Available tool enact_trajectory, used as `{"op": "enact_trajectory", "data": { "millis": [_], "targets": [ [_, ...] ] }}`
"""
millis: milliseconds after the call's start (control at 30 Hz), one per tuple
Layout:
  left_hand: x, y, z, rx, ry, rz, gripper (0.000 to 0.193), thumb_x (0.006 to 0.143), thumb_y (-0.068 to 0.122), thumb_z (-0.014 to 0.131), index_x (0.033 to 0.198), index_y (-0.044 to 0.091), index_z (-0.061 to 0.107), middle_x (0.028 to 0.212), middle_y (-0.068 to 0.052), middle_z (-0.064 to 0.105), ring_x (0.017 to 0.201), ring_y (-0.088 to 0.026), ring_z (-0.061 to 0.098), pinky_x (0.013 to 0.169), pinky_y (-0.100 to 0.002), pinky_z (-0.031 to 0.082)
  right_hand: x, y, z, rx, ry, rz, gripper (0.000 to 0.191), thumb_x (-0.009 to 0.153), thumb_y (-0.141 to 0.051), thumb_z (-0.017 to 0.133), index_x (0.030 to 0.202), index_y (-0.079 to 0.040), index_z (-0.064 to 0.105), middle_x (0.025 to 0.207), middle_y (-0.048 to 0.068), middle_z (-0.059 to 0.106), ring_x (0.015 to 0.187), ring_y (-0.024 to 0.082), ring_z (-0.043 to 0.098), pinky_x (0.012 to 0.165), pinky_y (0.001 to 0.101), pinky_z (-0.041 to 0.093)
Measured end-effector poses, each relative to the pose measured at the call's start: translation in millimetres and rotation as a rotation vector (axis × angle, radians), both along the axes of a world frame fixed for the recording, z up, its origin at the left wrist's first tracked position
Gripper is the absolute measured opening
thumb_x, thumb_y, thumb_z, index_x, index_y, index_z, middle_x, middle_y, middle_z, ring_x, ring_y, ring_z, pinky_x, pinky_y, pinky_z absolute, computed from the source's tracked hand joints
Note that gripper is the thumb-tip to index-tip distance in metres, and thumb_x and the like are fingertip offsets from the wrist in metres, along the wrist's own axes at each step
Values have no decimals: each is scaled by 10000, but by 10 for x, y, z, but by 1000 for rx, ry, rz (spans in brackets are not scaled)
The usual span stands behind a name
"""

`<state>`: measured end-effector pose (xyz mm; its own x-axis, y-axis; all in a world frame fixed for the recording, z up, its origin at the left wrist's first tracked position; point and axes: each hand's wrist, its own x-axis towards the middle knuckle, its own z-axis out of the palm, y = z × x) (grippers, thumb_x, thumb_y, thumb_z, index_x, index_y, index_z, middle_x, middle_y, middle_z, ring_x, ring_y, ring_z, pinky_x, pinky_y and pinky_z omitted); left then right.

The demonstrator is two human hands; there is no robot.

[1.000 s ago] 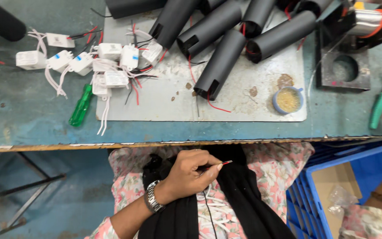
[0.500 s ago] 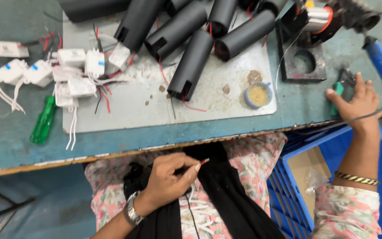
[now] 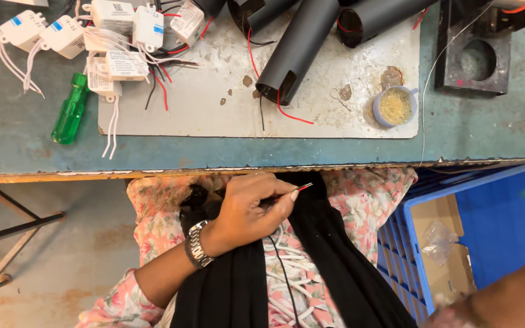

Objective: The person solders red and black wires onto LED driver boards and cylindrical lamp housings at a workbench. They strip wire ends with pliers, dip wires into a container of flux or solder powder, solder the connections with a soldering iron, and set finished assemblies aside while picking up new housings.

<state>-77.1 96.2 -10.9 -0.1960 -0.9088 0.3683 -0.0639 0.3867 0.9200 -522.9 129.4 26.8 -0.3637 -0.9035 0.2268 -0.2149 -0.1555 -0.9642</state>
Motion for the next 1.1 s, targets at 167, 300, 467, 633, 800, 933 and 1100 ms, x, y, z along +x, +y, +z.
{"op": "enact_trajectory", "data": {
  "millis": [167, 300, 467, 633, 800, 933, 1100],
  "targets": [
    [-114, -76, 17, -241, -52, -10, 106, 853, -15, 749, 948, 7, 709, 719, -75, 629, 619, -209, 600, 608, -347, 467, 984, 199, -187, 457, -462, 606, 706, 702, -1, 689, 1376, 77, 492, 1212, 268, 650, 1075, 436, 688, 947, 593, 558],
    [-96, -46, 32, -192, -45, 50, 87, 874, -7, 744, 948, 19, 706, 730, -68, 634, 610, -193, 588, 595, -334, 460, 1528, 86, -443, 687, -240, 788, 649, 833, -75, 745, 1426, 60, 518, 1205, 219, 661, 1128, 310, 653, 998, 455, 498],
    [-36, 7, 14, -132, -74, 107, 70, 875, 7, 748, 932, 27, 712, 711, -66, 618, 596, -200, 579, 583, -337, 454, 1776, -27, -356, 642, -170, 1021, 764, 826, -148, 742, 1506, 22, 438, 1398, 174, 616, 1386, 282, 549, 1201, 415, 355],
    [-11, 14, -42, -194, -95, 61, 81, 889, 18, 731, 964, 32, 702, 765, -62, 659, 635, -218, 610, 636, -350, 474, 1923, -101, -294, 637, -145, 1039, 775, 830, -176, 746, 1510, 24, 433, 1443, 155, 571, 1406, 273, 513, 1210, 414, 341],
    [44, 44, -51, -160, -111, 21, 92, 881, 24, 739, 969, 24, 710, 741, -65, 629, 617, -229, 577, 625, -360, 464, 1935, -124, -302, 648, -133, 1027, 769, 828, -201, 747, 1498, 18, 439, 1439, 138, 571, 1395, 261, 515, 1201, 407, 347],
    [64, 48, -57, -157, -106, 15, 92, 889, 25, 733, 977, 28, 708, 751, -63, 628, 635, -230, 584, 640, -362, 471, 1933, -138, -335, 663, -136, 1040, 735, 832, -199, 763, 1471, 21, 475, 1382, 138, 607, 1348, 256, 556, 1183, 407, 388],
    [71, 54, -82, -149, -118, 12, 83, 897, 32, 728, 978, 34, 709, 753, -63, 631, 649, -233, 593, 642, -363, 471, 1917, -130, -370, 680, -140, 1030, 724, 829, -183, 775, 1462, 24, 492, 1347, 136, 625, 1315, 250, 579, 1168, 405, 415]
  ]
}}
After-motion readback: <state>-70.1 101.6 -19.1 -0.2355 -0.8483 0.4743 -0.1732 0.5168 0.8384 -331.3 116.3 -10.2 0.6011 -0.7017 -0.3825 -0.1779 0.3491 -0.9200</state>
